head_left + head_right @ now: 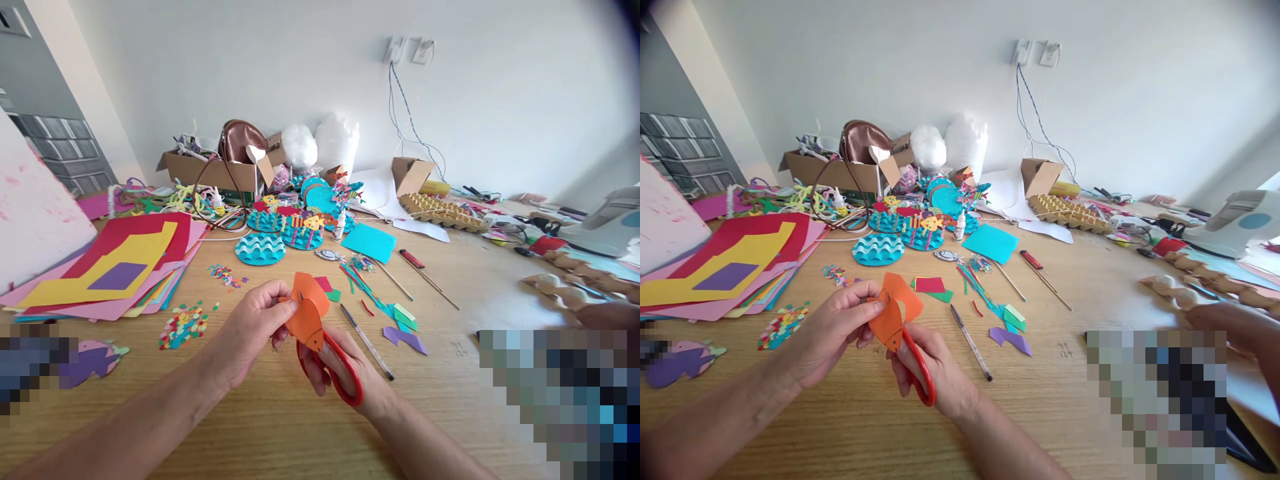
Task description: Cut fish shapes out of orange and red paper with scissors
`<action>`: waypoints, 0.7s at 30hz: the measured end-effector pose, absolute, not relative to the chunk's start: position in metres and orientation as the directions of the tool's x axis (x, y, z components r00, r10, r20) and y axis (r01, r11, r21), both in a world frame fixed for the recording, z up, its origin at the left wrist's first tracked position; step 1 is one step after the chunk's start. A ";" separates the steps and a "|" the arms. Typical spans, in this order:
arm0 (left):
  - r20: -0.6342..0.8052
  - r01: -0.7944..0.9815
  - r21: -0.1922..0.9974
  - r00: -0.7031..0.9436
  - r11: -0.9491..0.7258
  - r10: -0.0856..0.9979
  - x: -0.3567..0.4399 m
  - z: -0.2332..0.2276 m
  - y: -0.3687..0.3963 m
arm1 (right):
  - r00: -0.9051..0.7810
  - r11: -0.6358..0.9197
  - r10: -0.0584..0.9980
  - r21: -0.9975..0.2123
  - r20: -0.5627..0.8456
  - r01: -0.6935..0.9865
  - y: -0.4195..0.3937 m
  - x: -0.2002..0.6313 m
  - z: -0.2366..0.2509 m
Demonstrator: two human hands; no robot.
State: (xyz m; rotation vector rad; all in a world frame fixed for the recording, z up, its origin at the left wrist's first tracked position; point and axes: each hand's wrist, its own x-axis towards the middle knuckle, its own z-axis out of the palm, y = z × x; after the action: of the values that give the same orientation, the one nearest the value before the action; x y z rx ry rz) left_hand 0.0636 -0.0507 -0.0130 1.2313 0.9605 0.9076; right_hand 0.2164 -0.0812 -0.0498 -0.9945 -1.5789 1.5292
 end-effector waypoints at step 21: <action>-0.126 -0.035 0.987 0.430 0.156 0.894 0.057 -0.011 -0.051 | -0.408 0.008 0.912 -0.994 -0.036 0.105 -0.084 0.214 -0.045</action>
State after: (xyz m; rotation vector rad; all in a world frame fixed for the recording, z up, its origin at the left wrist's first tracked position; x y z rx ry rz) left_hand 0.0572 -0.0509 -0.0107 1.2324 0.9000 0.8131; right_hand 0.2137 -0.0842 -0.0454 -1.0681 -1.5916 1.4747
